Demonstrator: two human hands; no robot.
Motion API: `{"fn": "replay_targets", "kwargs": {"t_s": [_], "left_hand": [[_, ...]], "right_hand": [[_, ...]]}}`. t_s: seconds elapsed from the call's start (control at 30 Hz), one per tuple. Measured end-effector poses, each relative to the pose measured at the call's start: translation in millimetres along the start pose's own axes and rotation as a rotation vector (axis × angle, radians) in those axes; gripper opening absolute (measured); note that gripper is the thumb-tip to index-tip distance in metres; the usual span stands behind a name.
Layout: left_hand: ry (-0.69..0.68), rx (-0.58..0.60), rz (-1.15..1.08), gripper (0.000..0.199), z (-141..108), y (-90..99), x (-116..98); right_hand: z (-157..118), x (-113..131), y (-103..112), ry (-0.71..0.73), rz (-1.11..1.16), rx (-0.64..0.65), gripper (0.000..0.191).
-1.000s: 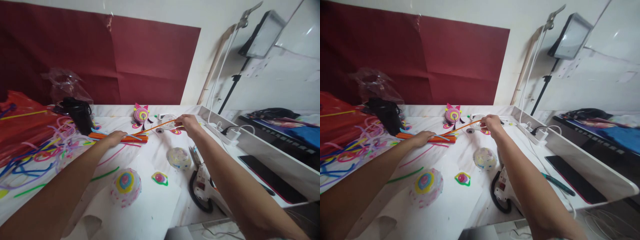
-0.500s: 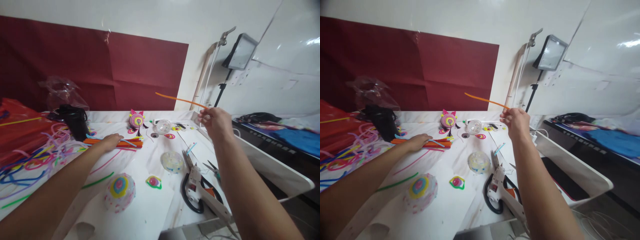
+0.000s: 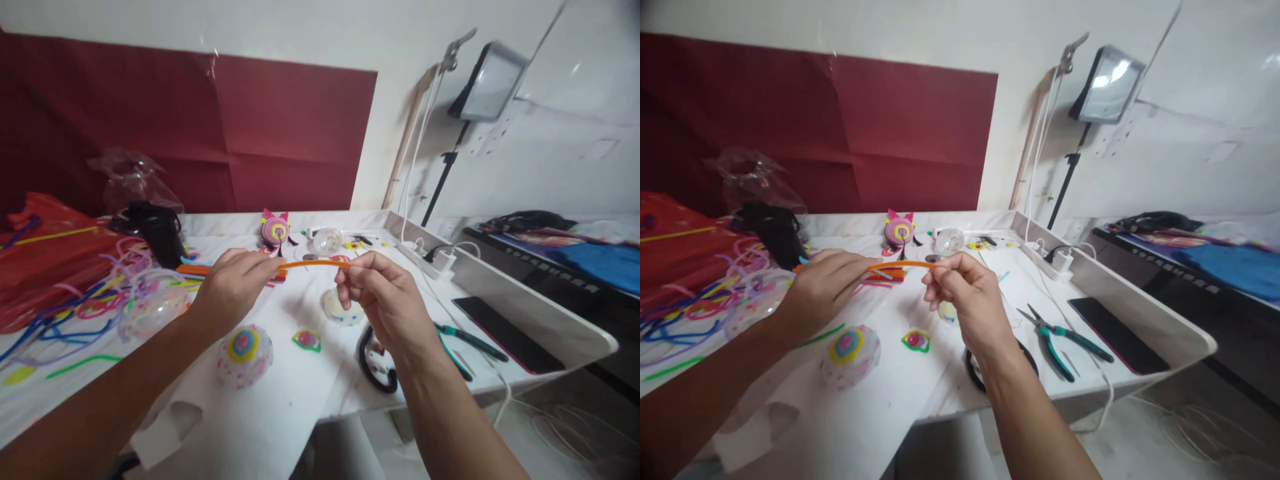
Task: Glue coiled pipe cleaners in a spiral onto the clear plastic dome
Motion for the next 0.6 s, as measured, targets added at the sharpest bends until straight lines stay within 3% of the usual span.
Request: {"fn": "replay_targets", "kwargs": {"t_s": [0.17,0.33,0.43,0.6], "left_hand": [[0.035,0.103,-0.064,0.045,-41,2.3,10],[0.075,0.254,-0.065,0.043,-80,7.7,15],[0.156,0.369,-0.104,0.041,-93,10.6,14],[0.182,0.457,-0.143,0.040,-104,10.8,18]], "right_hand": [[-24,-26,2,-0.077,-0.155,0.054,0.016],[-43,-54,3,0.044,-0.538,0.209,0.012],[-49,-66,-8,0.072,-0.679,0.320,0.019],[-49,-77,-29,0.037,-0.674,0.353,0.020]]}}
Point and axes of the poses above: each hand's wrist, its own z-axis towards the middle knuckle, its own y-axis out of the back of the hand, x = y × z, the point moved 2 cm from there along z, towards the middle knuckle
